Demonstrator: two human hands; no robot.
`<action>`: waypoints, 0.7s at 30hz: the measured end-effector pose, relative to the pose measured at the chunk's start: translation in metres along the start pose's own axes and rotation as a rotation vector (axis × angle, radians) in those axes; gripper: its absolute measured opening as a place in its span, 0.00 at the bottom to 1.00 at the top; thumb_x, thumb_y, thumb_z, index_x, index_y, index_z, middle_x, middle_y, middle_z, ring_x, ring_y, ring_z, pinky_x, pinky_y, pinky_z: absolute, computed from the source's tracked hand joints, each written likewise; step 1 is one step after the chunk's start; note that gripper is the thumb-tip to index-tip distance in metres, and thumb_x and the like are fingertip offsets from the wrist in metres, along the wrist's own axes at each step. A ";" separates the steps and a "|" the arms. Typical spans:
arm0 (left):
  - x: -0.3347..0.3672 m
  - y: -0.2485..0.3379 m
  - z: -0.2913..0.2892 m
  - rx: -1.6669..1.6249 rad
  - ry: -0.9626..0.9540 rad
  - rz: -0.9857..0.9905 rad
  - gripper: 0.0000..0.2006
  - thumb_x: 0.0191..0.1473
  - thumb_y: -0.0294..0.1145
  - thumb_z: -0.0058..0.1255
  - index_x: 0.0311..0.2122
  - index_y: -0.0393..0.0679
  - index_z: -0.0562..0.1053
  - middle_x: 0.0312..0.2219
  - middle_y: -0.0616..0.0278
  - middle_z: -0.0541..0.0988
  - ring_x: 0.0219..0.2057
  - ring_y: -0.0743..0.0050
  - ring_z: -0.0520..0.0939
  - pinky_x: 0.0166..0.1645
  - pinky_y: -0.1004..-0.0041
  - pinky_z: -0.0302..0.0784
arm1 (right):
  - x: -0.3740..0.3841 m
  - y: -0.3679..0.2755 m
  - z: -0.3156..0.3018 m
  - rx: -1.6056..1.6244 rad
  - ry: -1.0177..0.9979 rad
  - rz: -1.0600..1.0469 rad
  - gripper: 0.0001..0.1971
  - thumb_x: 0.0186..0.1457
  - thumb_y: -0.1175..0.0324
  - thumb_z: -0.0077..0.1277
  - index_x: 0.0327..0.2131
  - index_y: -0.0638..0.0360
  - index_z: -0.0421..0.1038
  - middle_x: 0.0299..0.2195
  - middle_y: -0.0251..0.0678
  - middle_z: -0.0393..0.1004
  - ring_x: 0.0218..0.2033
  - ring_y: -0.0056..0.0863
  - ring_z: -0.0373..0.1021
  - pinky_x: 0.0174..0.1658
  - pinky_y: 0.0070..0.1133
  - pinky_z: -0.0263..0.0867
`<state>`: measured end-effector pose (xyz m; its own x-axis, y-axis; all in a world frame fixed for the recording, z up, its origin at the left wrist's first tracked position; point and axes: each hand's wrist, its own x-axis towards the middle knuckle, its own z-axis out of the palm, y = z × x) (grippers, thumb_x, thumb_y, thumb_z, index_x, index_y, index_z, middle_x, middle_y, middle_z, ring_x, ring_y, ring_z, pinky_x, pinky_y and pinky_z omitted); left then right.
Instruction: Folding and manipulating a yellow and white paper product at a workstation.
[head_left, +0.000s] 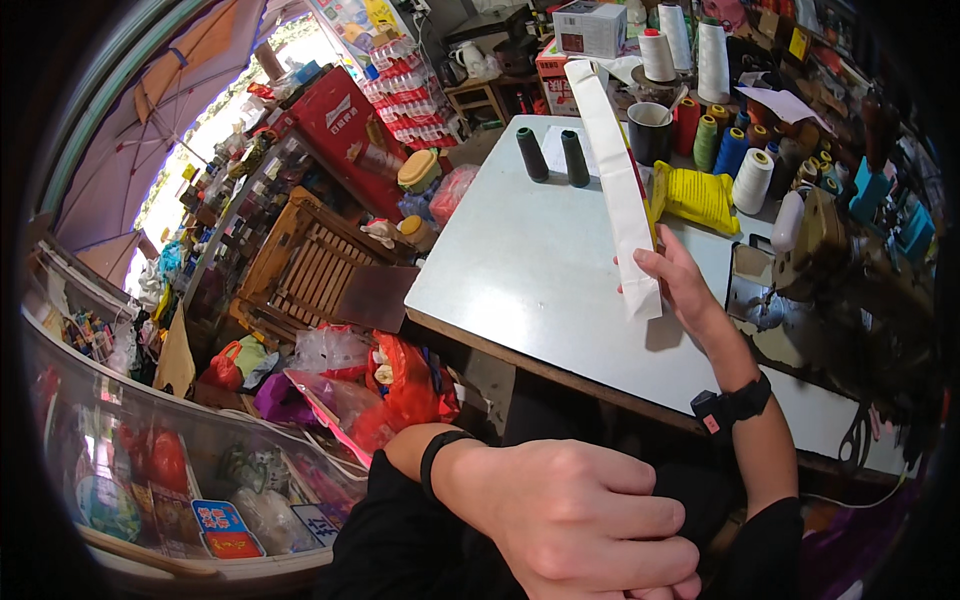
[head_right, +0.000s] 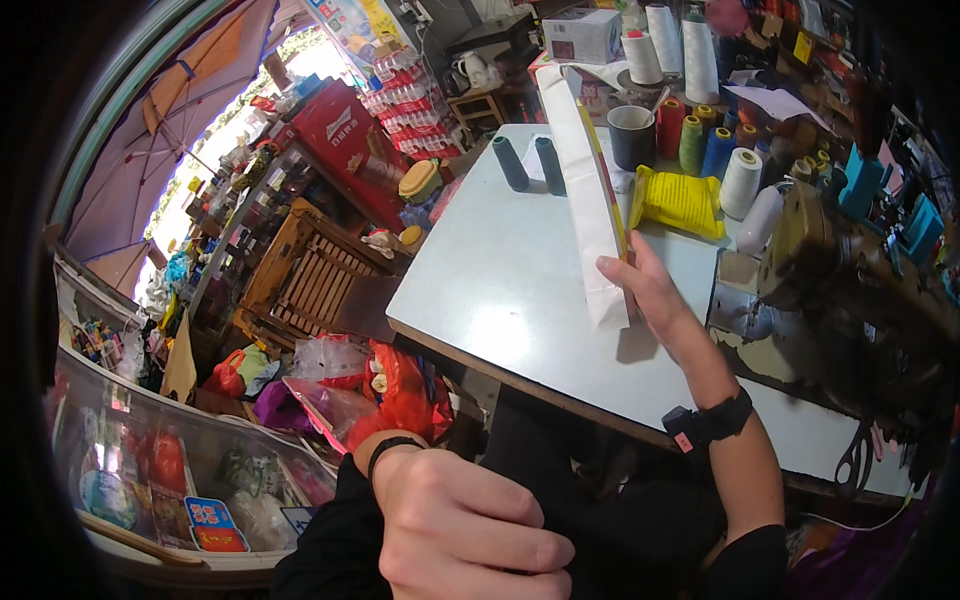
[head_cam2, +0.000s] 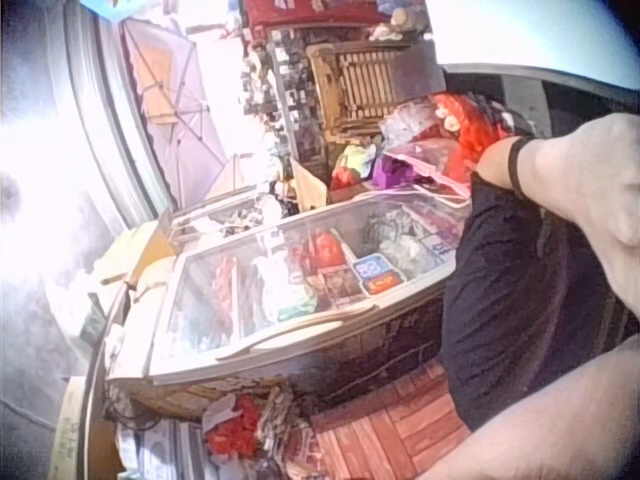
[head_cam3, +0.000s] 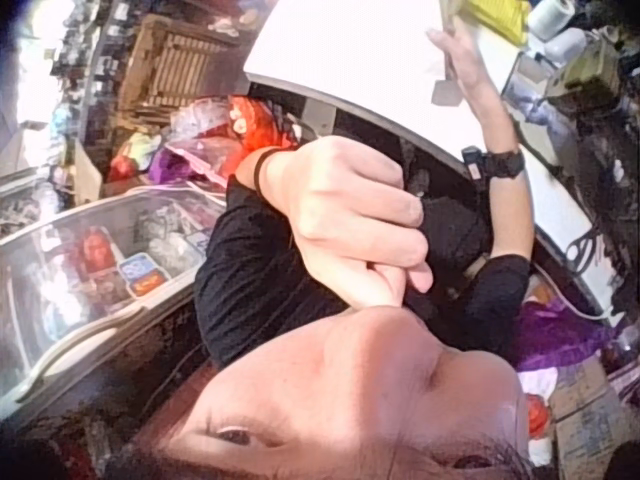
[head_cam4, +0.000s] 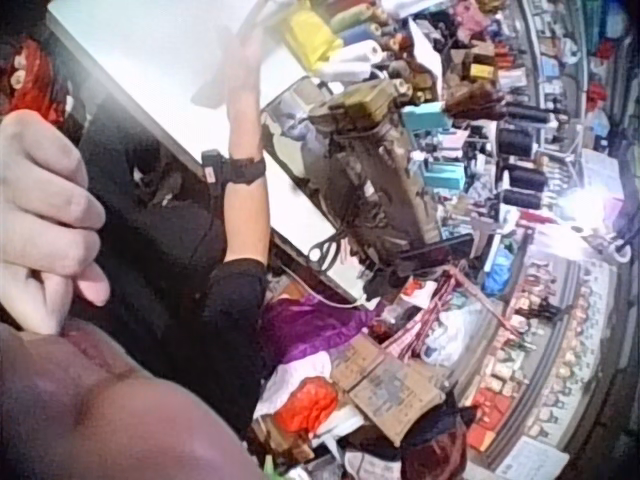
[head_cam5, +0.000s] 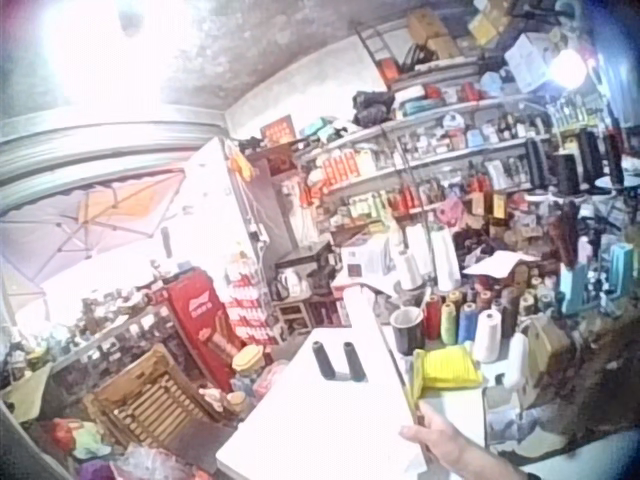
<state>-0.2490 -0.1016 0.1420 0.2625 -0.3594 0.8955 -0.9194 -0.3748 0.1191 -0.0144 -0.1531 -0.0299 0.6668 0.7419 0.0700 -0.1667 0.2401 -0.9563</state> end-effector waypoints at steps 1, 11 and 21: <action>0.000 -0.002 -0.007 0.001 -0.001 -0.002 0.24 0.52 0.22 0.55 0.16 0.51 0.52 0.16 0.74 0.63 0.13 0.84 0.64 0.15 0.81 0.51 | -0.001 -0.001 0.001 0.001 -0.001 0.001 0.30 0.56 0.62 0.50 0.59 0.62 0.53 0.41 0.40 0.71 0.36 0.25 0.73 0.40 0.22 0.73; -0.006 -0.011 -0.007 -0.171 -0.055 0.037 0.14 0.51 0.18 0.51 0.18 0.42 0.62 0.19 0.64 0.70 0.18 0.73 0.72 0.18 0.79 0.63 | -0.001 -0.001 0.000 -0.016 0.002 0.005 0.30 0.55 0.62 0.51 0.58 0.63 0.53 0.41 0.39 0.71 0.37 0.25 0.72 0.41 0.23 0.73; -0.006 -0.004 0.010 -0.114 0.085 0.059 0.24 0.52 0.23 0.56 0.15 0.52 0.53 0.18 0.72 0.68 0.13 0.82 0.65 0.15 0.79 0.51 | -0.001 -0.001 0.002 -0.029 0.018 0.004 0.30 0.56 0.61 0.50 0.59 0.62 0.53 0.41 0.40 0.72 0.36 0.25 0.73 0.41 0.23 0.73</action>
<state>-0.2444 -0.1062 0.1316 0.1855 -0.3023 0.9350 -0.9611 -0.2541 0.1085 -0.0167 -0.1530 -0.0286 0.6794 0.7312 0.0614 -0.1480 0.2185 -0.9645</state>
